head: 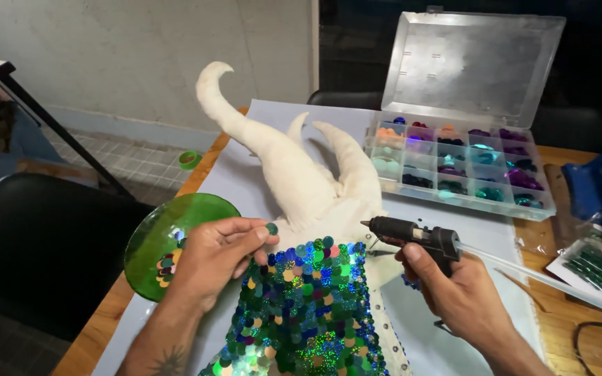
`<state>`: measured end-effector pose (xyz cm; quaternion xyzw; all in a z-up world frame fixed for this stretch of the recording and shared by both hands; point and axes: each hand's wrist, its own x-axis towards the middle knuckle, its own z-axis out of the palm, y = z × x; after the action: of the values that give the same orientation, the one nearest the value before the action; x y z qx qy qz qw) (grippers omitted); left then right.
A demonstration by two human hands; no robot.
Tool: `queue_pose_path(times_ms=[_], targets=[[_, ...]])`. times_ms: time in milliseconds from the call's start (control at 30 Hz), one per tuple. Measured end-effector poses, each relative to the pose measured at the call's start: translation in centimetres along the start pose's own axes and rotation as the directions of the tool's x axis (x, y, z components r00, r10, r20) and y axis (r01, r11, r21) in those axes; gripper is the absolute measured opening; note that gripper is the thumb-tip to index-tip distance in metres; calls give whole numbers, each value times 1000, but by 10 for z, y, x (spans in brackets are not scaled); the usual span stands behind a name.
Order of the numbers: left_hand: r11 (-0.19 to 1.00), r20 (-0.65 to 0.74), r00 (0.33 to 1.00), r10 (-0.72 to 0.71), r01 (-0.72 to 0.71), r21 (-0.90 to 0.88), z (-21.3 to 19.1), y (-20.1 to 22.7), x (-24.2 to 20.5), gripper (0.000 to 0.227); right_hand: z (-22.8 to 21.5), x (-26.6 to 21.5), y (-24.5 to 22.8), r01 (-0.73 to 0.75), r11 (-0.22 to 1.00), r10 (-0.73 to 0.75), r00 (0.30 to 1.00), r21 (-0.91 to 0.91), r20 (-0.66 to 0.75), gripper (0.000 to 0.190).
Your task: Applying sequins to a white fabric sculpture using a hot glue gun
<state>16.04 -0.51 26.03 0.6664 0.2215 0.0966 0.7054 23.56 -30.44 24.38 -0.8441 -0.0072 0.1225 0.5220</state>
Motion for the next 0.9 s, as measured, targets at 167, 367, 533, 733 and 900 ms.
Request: queue_pose_path(times_ms=[167,367,533,733,900], targets=[[998,35,998,-55,55,4,24,7,-5,27,-2,-4,-7,-26,1000,26,1000,17,7,52],[948,74,994,87,-105,302,42,21,-12,16,-3,-4,-8,3,1000,-3,1000,16,8,53],[842,155,979,132,-193,503,55,24,-5,15,-4,-5,-11,-6,999,6,1000,34,7,49],[753,254,961,107,-245,611,63,22,2,21,-6,-3,-7,61,993,-62,998,104,7,45],[733,259,954,152,-285,617,63,6,10,26,-7,-2,-7,59,986,-63,998,158,18,45]])
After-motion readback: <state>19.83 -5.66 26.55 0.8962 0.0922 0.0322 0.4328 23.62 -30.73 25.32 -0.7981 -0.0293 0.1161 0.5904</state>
